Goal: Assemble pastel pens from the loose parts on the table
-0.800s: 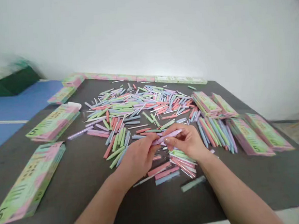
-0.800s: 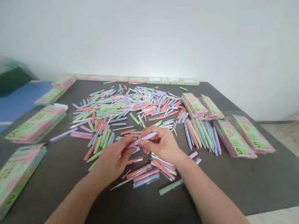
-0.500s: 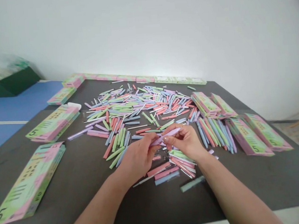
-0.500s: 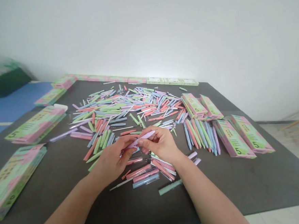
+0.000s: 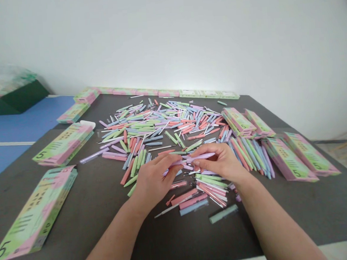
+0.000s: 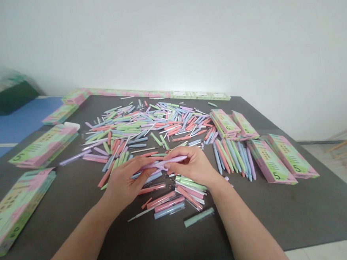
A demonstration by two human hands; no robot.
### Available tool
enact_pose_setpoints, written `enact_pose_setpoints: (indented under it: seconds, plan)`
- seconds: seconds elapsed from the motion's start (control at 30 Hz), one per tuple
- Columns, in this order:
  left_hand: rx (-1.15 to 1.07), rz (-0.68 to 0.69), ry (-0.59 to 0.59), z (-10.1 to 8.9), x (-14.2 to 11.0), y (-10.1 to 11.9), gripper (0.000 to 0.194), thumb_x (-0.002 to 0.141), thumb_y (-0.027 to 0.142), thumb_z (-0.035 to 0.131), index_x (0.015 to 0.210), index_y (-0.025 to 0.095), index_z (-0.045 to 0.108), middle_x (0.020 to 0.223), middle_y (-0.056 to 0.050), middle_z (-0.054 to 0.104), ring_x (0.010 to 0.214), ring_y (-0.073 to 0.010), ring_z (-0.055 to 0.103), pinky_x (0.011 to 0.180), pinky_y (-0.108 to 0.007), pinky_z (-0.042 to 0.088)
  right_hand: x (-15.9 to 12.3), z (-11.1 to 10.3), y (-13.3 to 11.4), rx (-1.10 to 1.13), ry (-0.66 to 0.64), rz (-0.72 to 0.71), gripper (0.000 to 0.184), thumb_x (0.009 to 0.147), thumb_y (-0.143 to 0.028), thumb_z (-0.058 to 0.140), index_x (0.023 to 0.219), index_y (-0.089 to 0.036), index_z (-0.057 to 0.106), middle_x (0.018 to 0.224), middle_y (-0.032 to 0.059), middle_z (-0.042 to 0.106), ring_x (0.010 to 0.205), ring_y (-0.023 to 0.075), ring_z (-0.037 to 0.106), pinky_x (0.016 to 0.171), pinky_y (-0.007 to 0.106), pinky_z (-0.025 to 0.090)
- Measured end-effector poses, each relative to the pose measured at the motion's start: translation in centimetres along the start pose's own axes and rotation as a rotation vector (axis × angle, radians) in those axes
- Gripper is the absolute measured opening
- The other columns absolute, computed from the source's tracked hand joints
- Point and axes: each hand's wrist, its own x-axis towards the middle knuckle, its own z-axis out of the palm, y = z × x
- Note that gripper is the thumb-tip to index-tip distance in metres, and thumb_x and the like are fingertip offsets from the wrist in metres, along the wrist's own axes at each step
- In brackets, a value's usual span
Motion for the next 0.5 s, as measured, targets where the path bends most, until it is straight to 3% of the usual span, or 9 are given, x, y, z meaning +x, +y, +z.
enact_pose_setpoints:
  seconds: [0.17, 0.4, 0.5]
  plan:
    - [0.058, 0.05, 0.017, -0.1, 0.0, -0.2, 0.02, 0.087, 0.025, 0.059, 0.103, 0.021, 0.07, 0.104, -0.007, 0.069, 0.093, -0.0174, 0.066, 0.082, -0.028, 0.053, -0.2, -0.6, -0.4, -0.282, -0.042, -0.015, 0.015, 0.075, -0.025, 0.07, 0.087, -0.016, 0.074, 0.083, 0.0054, 0.073, 0.071, 0.017, 0.066, 0.062, 0.025, 0.05]
    - [0.094, 0.07, -0.173, -0.5, 0.1, 0.2, 0.03, 0.088, 0.013, 0.048, 0.113, 0.018, 0.064, 0.116, -0.009, 0.065, 0.103, -0.0192, 0.064, 0.087, -0.031, 0.052, -0.1, -1.1, -0.3, -0.598, -0.166, -0.081, 0.018, 0.084, -0.028, 0.062, 0.096, -0.02, 0.072, 0.09, 0.0027, 0.073, 0.084, 0.018, 0.067, 0.075, 0.027, 0.048]
    - [0.122, -0.004, -0.215, -0.6, 0.2, 0.0, 0.031, 0.089, 0.013, 0.048, 0.117, 0.018, 0.06, 0.116, -0.009, 0.067, 0.101, -0.0201, 0.065, 0.087, -0.034, 0.053, -0.1, -1.5, -0.4, -0.678, -0.223, -0.081, 0.019, 0.086, -0.027, 0.059, 0.098, -0.02, 0.071, 0.091, 0.0026, 0.073, 0.083, 0.0178, 0.067, 0.073, 0.026, 0.047]
